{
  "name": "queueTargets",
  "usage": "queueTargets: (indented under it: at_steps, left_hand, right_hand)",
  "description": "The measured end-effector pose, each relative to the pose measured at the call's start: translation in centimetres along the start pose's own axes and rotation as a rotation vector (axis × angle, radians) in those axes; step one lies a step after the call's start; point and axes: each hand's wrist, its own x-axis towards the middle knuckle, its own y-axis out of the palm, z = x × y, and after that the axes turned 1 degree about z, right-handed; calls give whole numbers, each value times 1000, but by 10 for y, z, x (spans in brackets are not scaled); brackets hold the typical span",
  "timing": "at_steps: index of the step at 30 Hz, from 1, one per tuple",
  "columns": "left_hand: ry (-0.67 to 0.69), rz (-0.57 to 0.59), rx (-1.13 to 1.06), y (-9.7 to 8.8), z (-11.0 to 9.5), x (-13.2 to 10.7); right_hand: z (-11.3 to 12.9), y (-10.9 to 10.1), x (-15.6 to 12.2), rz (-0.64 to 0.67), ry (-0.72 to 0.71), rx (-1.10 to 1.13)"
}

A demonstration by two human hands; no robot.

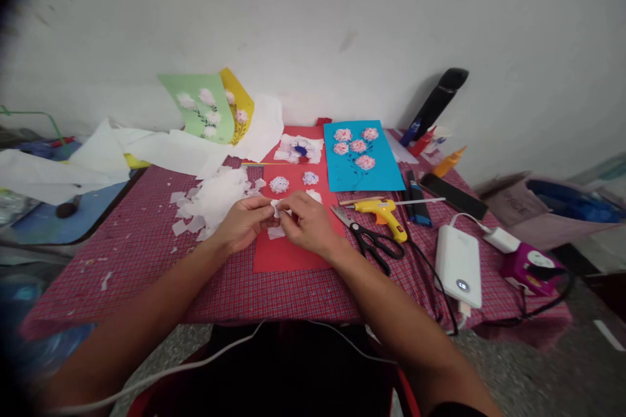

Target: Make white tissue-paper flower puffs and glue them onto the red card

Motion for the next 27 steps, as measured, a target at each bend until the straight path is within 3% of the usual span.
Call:
queueTargets:
  at_steps: [27]
  left_hand:
    - [40,-51,37,1,-3,-1]
  right_hand:
    - [0,0,0,15,49,32]
